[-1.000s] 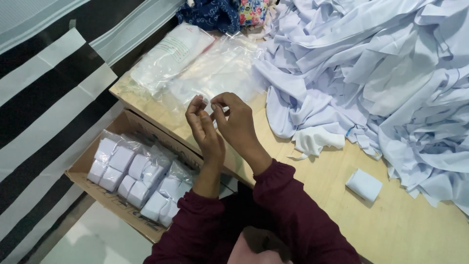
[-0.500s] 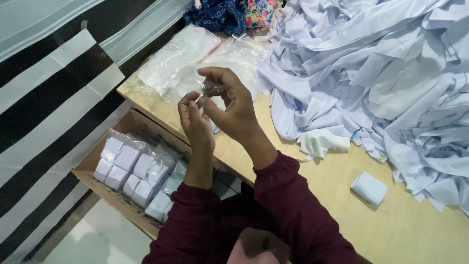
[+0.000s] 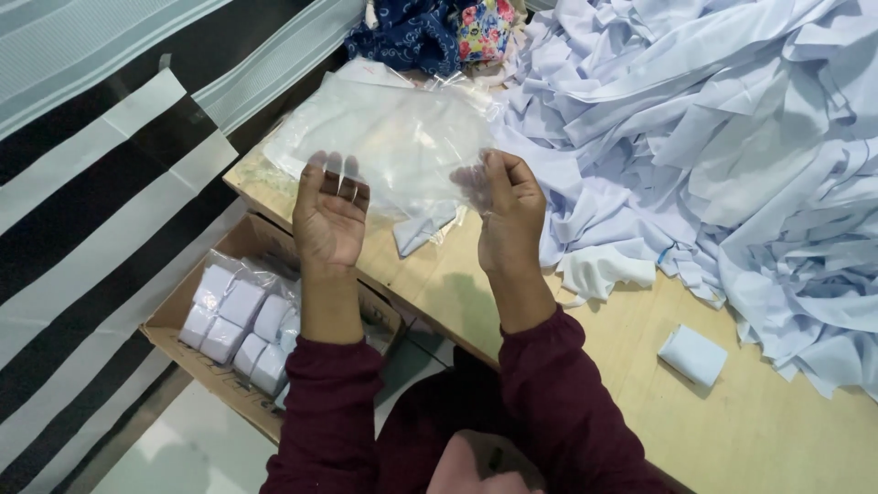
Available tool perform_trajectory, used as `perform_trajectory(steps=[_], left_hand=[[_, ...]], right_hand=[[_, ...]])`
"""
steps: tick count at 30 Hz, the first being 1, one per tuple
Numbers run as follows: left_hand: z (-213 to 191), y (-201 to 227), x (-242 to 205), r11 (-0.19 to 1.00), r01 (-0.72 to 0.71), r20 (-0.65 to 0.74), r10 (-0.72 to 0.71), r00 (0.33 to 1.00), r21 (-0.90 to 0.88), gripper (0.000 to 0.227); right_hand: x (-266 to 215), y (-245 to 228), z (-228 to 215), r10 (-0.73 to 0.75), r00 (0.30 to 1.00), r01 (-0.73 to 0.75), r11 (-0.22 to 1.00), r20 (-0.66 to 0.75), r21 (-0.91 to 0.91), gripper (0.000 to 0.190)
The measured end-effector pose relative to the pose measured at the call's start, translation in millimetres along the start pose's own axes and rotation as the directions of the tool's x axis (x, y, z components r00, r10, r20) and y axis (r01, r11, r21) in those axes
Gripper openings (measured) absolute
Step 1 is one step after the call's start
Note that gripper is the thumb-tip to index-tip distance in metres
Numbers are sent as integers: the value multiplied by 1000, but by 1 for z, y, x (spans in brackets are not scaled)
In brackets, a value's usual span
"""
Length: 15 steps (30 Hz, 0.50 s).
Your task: Folding white fabric pieces into rectangles and placing them into individual plastic bags.
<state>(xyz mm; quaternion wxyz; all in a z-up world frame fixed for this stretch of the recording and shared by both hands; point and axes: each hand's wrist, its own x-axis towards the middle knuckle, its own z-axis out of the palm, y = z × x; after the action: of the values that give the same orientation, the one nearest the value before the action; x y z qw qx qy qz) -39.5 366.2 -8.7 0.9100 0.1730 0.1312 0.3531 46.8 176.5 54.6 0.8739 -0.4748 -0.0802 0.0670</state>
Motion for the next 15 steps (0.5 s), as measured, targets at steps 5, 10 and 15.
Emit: perform_trajectory(steps=[5,10,15], left_hand=[[37,11,-21,988,59,-22,-57,998,141,65],[31,-8,-9,881,-85,7,92,996,465,14],[50,-6,-21,923,-99,61,83,995,371,22]], right_hand=[[-1,-9,-30,67,998,-65,992,19,-105,15],[1,-32,-45,139,990,-140,982,-16,-127,25],[13,-23,-59,-106,992,118,957,61,-266,22]])
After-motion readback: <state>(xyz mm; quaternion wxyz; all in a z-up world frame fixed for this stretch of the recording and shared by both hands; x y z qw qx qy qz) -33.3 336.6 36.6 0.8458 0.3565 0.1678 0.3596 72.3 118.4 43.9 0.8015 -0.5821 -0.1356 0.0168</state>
